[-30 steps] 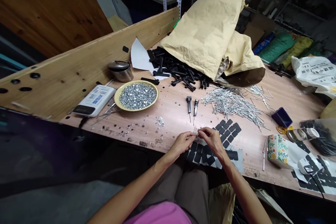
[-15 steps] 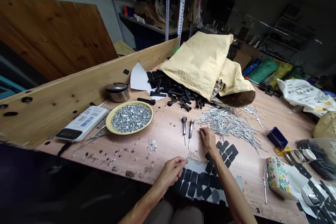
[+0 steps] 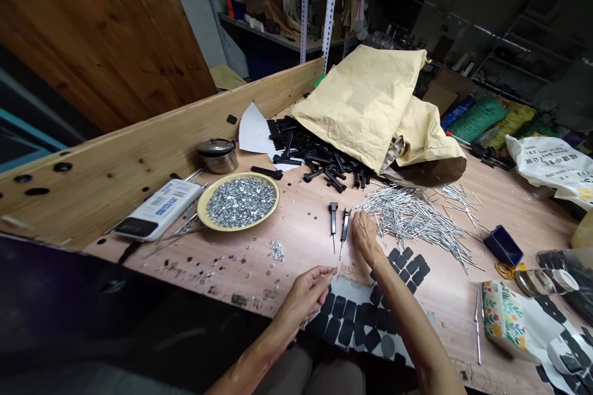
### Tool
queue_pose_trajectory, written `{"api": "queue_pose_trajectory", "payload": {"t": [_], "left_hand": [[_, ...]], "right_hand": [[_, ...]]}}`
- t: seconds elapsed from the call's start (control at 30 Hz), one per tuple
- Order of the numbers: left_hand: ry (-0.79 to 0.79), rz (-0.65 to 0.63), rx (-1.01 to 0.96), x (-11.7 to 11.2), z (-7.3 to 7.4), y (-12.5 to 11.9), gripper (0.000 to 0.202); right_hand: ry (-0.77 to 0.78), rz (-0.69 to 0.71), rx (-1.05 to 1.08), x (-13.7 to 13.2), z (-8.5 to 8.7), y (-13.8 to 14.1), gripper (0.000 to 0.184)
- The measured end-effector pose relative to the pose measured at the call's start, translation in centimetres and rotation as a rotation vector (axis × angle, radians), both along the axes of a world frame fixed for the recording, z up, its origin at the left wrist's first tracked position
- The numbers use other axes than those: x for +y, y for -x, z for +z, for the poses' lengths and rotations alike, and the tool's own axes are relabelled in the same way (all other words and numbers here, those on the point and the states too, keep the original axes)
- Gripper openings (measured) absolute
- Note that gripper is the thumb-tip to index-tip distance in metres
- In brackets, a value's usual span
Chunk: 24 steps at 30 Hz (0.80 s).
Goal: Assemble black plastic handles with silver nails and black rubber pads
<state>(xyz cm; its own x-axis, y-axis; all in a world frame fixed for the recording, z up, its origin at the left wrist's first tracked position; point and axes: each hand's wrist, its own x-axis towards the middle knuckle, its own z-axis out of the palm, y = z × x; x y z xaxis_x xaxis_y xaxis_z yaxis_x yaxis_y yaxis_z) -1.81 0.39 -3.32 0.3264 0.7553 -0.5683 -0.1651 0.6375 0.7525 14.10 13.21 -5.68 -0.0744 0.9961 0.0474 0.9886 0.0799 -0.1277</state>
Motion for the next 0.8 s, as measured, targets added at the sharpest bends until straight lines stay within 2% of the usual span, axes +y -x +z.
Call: {"api": "queue_pose_trajectory", "payload": {"t": [0.13, 0.27, 0.37, 0.43, 0.5, 0.6, 0.8], "left_hand": [[0.009, 0.015, -0.025, 0.1, 0.4, 0.0, 0.057], [-0.004, 0.040, -0.050, 0.1, 1.2, 0.3, 0.056], [-0.015, 0.032, -0.068, 0.1, 1.6, 0.2, 0.058], [-0.025, 0.006, -0.076, -0.1, 1.8, -0.1, 0.060], [-0.041, -0.018, -0.082, -0.3, 2.0, -0.5, 0.063], [-0.068, -0.030, -0.098, -0.7, 2.3, -0.9, 0.068], [-0.123, -0.058, -0.107, -1.1, 2.8, -1.4, 0.066]], "right_hand": [[-0.020, 0.067, 0.099, -0.3, 0.7, -0.4, 0.028], [-0.037, 0.062, 0.278, -3.3, 1.3, -0.7, 0.016], [-0.086, -0.013, 0.733, -7.2, 1.8, -0.1, 0.011], [-0.111, -0.083, 1.062, -9.5, 2.2, 0.5, 0.019], [-0.116, -0.122, 1.239, -11.2, 2.7, 1.0, 0.025], [-0.153, -0.117, 1.333, -12.5, 3.4, 1.4, 0.029], [-0.227, -0.099, 1.282, -13.6, 4.3, 0.7, 0.028]]}}
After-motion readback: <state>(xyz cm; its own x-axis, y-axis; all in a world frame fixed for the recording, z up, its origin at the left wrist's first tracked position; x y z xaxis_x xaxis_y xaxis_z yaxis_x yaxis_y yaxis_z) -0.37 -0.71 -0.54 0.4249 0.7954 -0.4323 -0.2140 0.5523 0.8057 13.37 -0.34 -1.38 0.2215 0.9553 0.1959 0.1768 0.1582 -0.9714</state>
